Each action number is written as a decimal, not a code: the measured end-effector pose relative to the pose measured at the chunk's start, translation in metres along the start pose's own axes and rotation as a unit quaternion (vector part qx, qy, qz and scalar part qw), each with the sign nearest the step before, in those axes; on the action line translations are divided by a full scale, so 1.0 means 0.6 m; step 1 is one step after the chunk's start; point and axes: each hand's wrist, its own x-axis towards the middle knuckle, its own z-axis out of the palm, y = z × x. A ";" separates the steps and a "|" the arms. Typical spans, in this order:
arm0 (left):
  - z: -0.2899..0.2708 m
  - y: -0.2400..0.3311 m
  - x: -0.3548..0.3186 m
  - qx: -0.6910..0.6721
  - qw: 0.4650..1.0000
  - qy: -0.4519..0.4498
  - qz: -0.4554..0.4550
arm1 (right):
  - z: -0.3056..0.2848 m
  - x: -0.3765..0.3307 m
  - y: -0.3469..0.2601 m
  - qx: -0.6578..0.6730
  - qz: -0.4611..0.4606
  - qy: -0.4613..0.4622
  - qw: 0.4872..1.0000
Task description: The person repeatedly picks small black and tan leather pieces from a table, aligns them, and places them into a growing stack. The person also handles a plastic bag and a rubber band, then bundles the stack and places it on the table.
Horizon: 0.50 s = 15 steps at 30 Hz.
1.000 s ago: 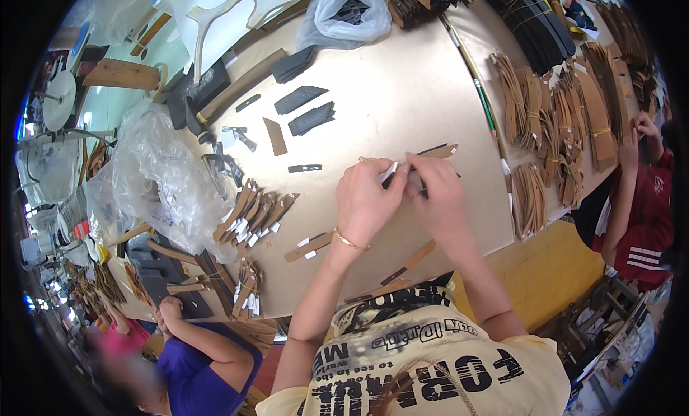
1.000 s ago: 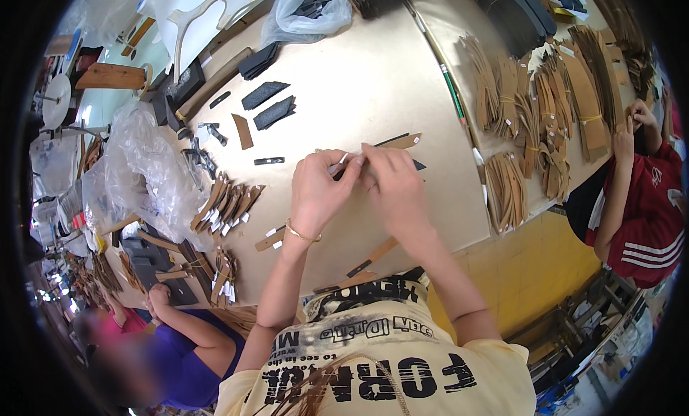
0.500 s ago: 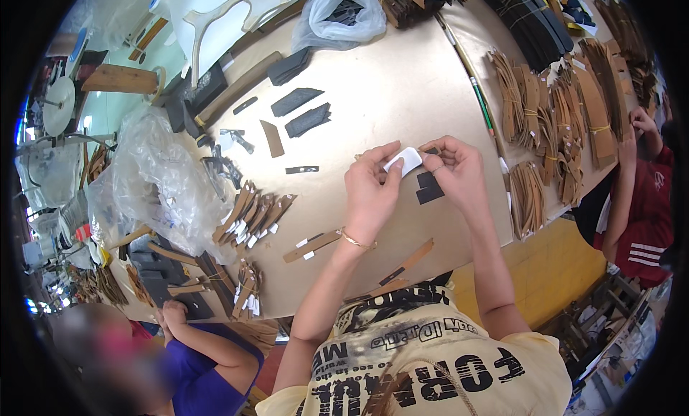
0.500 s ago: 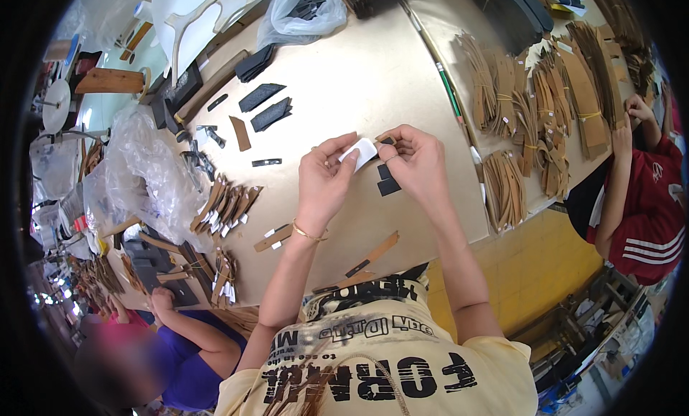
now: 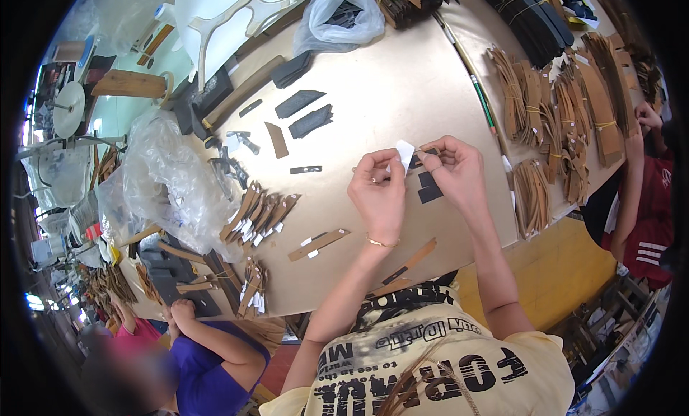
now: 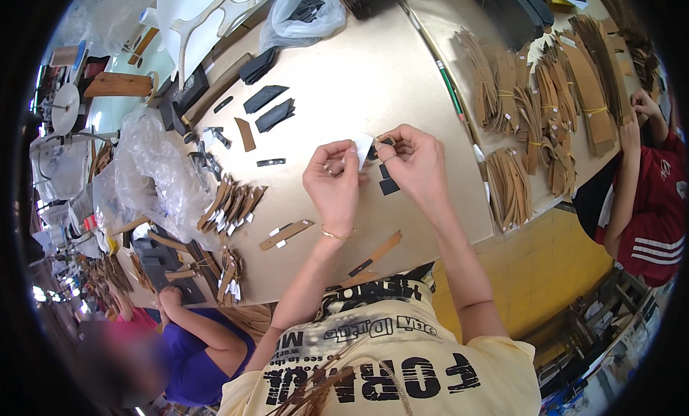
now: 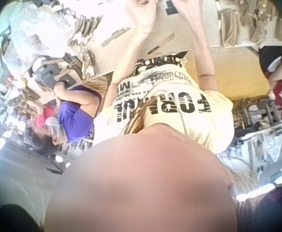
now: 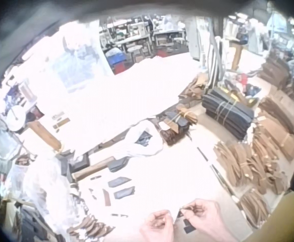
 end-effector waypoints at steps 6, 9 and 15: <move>0.010 -0.018 0.001 0.061 0.991 0.021 0.115 | 0.004 -0.006 -0.002 0.011 0.002 0.010 1.000; 0.011 -0.018 -0.003 0.086 0.991 0.015 0.097 | 0.005 -0.005 -0.002 0.006 -0.003 0.014 1.000; 0.000 -0.004 0.001 0.093 0.995 -0.036 0.026 | 0.009 -0.010 -0.011 -0.004 -0.033 -0.008 0.999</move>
